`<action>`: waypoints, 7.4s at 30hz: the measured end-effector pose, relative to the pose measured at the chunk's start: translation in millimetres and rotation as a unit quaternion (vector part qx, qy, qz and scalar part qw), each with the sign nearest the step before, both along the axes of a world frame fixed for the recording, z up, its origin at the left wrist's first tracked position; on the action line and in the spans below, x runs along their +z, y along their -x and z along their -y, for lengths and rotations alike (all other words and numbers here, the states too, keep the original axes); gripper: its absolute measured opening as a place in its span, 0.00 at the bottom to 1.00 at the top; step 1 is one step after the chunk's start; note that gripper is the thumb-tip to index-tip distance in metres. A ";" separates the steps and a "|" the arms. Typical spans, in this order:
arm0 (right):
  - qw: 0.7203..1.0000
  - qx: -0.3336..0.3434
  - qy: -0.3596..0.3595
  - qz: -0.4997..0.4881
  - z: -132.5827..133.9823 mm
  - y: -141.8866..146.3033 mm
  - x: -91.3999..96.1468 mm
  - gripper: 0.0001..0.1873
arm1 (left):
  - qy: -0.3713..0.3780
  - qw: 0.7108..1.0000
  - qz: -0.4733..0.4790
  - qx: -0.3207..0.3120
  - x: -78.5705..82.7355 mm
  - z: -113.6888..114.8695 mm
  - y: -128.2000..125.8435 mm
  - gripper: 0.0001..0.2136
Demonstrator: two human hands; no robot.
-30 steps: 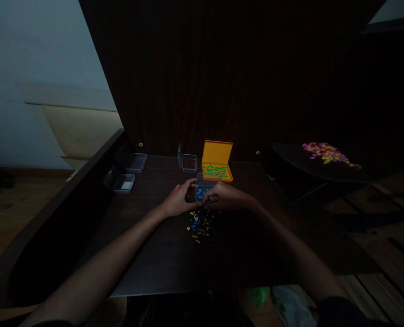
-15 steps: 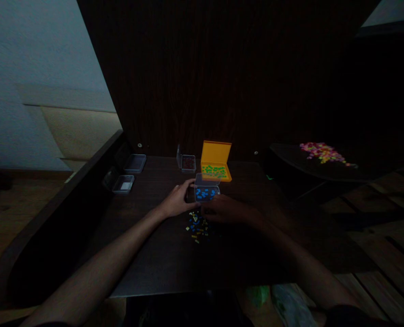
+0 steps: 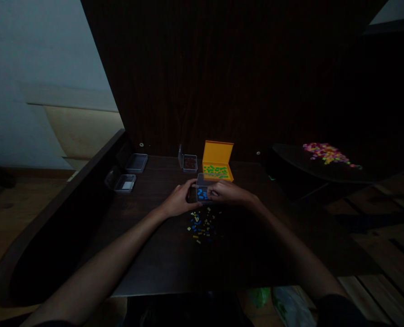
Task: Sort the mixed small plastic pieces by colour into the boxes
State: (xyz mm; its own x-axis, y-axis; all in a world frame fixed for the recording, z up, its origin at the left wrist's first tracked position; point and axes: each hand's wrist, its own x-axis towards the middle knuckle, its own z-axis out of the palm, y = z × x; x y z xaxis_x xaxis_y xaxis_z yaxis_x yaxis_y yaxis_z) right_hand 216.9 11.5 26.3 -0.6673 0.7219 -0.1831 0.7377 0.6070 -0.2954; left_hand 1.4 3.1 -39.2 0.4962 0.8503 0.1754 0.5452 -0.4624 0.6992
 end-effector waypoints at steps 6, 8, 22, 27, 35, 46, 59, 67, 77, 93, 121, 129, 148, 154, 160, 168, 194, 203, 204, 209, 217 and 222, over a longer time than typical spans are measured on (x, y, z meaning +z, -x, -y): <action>0.999 -0.023 -0.040 0.029 0.6 -3.7 1.2 0.12 | -0.001 1.000 -0.005 0.003 1.4 0.8 -0.1 0.37; 0.997 -0.033 -0.055 0.036 2.0 -5.7 3.8 0.13 | 0.001 1.000 -0.007 0.004 2.9 1.5 -0.2 0.37; 0.995 0.091 -0.015 -0.022 51.5 15.1 -3.6 0.08 | 0.007 1.000 -0.003 0.000 2.5 0.0 -0.4 0.37; 0.994 0.107 -0.014 0.021 53.8 24.3 -8.0 0.09 | 0.005 1.000 0.001 0.000 2.7 0.4 -0.4 0.37; 0.987 0.115 -0.072 0.086 58.0 29.8 -9.6 0.12 | -0.001 1.000 -0.002 -0.003 1.4 -0.1 0.2 0.37; 0.987 -0.059 -0.120 0.088 26.0 -3.3 8.3 0.15 | -0.001 1.000 0.002 -0.006 2.9 0.2 0.0 0.37; 0.981 -0.081 -0.121 0.131 1.9 -4.3 -12.1 0.17 | 0.008 1.000 0.006 -0.005 3.3 0.8 -0.1 0.37; 0.994 -0.050 -0.087 0.043 18.8 1.0 4.1 0.13 | 0.004 1.000 0.002 -0.004 1.8 0.3 0.5 0.37; 0.997 0.059 -0.044 0.036 45.9 25.5 -10.8 0.11 | 0.002 1.000 0.000 -0.001 0.0 -1.3 1.0 0.37; 0.997 -0.006 -0.068 0.036 39.2 17.1 -0.5 0.12 | -0.003 1.000 -0.006 -0.001 1.8 -0.4 0.8 0.37; 0.985 -0.133 -0.099 0.038 8.2 11.8 -15.8 0.18 | -0.007 1.000 -0.007 -0.001 0.1 -0.7 0.7 0.37; 0.984 -0.124 -0.101 0.082 11.6 9.3 -21.3 0.21 | -0.003 1.000 -0.009 0.003 -0.4 -1.3 0.6 0.38; 0.982 -0.115 -0.112 0.099 8.6 11.7 -20.8 0.21 | -0.008 1.000 -0.002 0.003 -2.0 -1.4 1.5 0.37; 0.990 -0.087 -0.109 0.029 21.9 12.5 -4.8 0.17 | 0.005 1.000 0.004 0.000 1.4 0.0 1.1 0.37; 0.996 0.044 -0.071 -0.017 47.9 25.9 -8.2 0.13 | 0.014 1.000 0.017 -0.011 0.3 -1.5 1.6 0.36; 0.994 0.095 -0.051 -0.008 54.2 36.4 -16.6 0.12 | 0.019 1.000 0.000 -0.004 -1.3 -2.4 1.3 0.36; 0.993 0.106 -0.046 0.000 58.6 28.0 -17.4 0.11 | 0.010 1.000 0.004 -0.003 1.9 0.0 1.0 0.37; 0.996 0.073 -0.043 -0.032 59.2 19.4 -14.4 0.12 | 0.003 1.000 0.005 0.001 -1.6 -0.9 1.0 0.37; 0.996 0.075 -0.041 -0.039 59.8 19.7 -14.5 0.11 | 0.003 1.000 0.006 -0.002 -1.5 -1.0 1.1 0.37; 0.994 0.097 -0.038 -0.041 63.4 25.5 -17.2 0.11 | 0.009 1.000 -0.002 0.002 2.3 0.1 1.1 0.37; 0.995 0.086 -0.042 -0.013 64.6 31.2 -17.2 0.12 | 0.002 1.000 0.000 -0.002 0.9 0.1 1.2 0.37; 0.995 0.084 -0.046 -0.008 63.0 30.0 -19.3 0.11 | 0.002 1.000 -0.001 -0.003 0.9 -0.1 1.3 0.37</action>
State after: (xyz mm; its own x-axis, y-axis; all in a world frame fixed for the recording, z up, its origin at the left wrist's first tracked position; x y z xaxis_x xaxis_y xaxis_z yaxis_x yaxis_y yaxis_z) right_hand 186.9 -51.6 7.0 -0.7825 0.6130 -0.1094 0.6189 0.7464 -0.2446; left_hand 0.1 3.1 -38.3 0.5012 0.8483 0.1712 0.5437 -0.4626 0.7003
